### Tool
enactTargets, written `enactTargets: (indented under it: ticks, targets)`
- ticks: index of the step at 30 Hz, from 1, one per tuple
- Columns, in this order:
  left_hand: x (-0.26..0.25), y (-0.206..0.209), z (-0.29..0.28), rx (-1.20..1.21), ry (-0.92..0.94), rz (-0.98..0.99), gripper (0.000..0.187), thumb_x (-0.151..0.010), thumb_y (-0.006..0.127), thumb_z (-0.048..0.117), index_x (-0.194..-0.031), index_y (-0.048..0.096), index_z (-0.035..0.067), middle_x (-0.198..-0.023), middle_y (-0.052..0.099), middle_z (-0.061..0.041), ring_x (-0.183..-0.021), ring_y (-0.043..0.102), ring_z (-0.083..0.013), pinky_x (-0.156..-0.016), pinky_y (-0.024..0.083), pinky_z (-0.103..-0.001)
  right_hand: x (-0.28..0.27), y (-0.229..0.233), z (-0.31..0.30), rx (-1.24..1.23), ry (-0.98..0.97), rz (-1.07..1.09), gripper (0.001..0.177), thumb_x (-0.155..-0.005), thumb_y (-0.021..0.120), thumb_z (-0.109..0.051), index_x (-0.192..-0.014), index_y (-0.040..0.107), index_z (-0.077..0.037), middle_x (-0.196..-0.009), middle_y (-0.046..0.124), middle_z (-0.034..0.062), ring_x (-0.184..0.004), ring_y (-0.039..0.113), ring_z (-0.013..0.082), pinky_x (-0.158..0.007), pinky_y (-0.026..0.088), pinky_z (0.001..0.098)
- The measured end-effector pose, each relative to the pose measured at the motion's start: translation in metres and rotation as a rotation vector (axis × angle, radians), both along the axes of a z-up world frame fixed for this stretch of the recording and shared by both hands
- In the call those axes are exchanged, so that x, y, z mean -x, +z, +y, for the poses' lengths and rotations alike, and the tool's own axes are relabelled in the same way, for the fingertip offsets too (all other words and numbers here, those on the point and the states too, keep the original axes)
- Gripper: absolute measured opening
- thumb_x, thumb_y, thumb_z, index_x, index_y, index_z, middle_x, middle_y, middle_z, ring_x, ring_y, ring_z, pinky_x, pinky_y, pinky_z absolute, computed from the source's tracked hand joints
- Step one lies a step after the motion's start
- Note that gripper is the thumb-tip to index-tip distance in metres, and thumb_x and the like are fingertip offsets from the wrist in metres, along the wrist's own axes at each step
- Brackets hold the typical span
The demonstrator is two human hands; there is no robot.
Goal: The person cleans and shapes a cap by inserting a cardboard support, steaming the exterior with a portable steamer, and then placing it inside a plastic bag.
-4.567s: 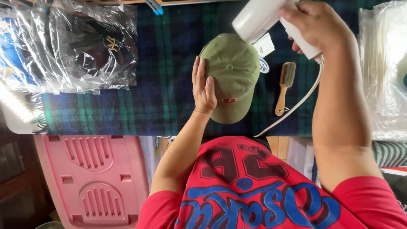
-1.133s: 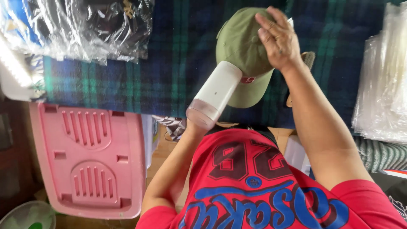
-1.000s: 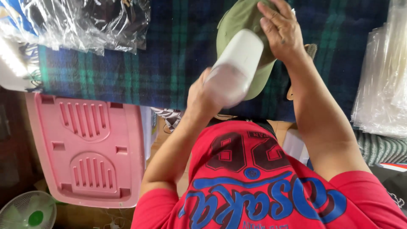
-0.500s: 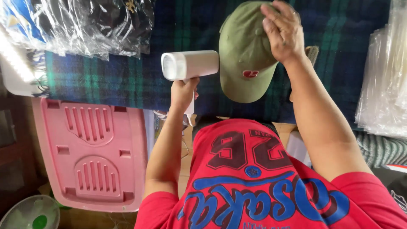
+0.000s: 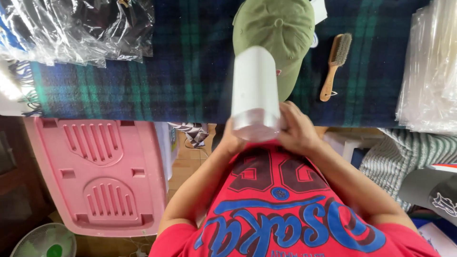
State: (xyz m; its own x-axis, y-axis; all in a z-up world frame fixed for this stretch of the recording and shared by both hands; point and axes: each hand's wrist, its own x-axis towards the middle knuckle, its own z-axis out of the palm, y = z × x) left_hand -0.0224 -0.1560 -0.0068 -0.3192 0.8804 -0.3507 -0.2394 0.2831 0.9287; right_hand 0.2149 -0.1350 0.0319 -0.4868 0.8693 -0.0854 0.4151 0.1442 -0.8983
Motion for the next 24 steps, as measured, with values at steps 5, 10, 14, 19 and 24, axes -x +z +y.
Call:
enactTargets:
  ticks: [5,10,14,19,24]
  targets:
    - [0.006,-0.048,0.033,0.086,0.0,-0.431,0.075,-0.106,0.056,0.035,-0.166,0.016,0.014,-0.155,0.032,-0.027,-0.136,0.045,-0.0481,-0.11,0.033,-0.06,-0.091,-0.027,-0.034,0.161,-0.287,-0.031,0.037,-0.069,0.085,-0.034,-0.092,0.071,-0.009,-0.075,0.066,0.0112,-0.071,0.057,0.016,-0.065,0.052,0.0416]
    - [-0.012,-0.11,0.059,0.109,0.088,-0.692,0.034,-0.11,0.056,0.027,-0.14,0.053,0.01,-0.121,0.065,-0.021,-0.108,0.068,-0.0403,-0.093,0.055,-0.064,-0.105,-0.038,-0.026,0.216,-0.366,-0.131,0.036,-0.09,0.07,-0.042,-0.075,0.07,-0.009,-0.064,0.064,0.0149,-0.063,0.055,0.0159,-0.061,0.047,0.0436]
    - [-0.014,-0.109,0.059,0.154,0.119,-0.738,0.022,-0.108,0.057,0.024,-0.122,0.063,0.008,-0.103,0.073,-0.02,-0.095,0.075,-0.0372,-0.081,0.062,-0.066,-0.109,-0.049,-0.032,0.23,-0.375,-0.181,0.041,-0.092,0.068,-0.046,-0.063,0.07,-0.017,-0.057,0.067,0.0046,-0.059,0.068,0.0208,-0.06,0.052,0.0357]
    - [-0.017,-0.122,0.059,0.184,0.148,-0.827,0.024,-0.106,0.06,0.025,-0.122,0.064,0.008,-0.107,0.073,-0.019,-0.095,0.075,-0.0358,-0.077,0.064,-0.064,-0.045,0.007,-0.009,-0.002,-0.205,-0.196,0.031,-0.079,0.078,-0.028,-0.078,0.061,-0.003,-0.066,0.058,0.0231,-0.067,0.062,0.0414,-0.058,0.048,0.0531]
    - [0.0,-0.15,0.044,0.383,0.293,-0.894,0.015,-0.095,0.069,0.023,-0.101,0.074,0.01,-0.095,0.076,-0.018,-0.082,0.073,-0.0315,-0.074,0.061,-0.05,0.053,0.069,0.024,-0.294,-0.024,-0.373,0.036,-0.092,0.076,-0.034,-0.109,0.06,-0.007,-0.075,0.064,0.0147,-0.068,0.067,0.043,-0.056,0.052,0.0544]
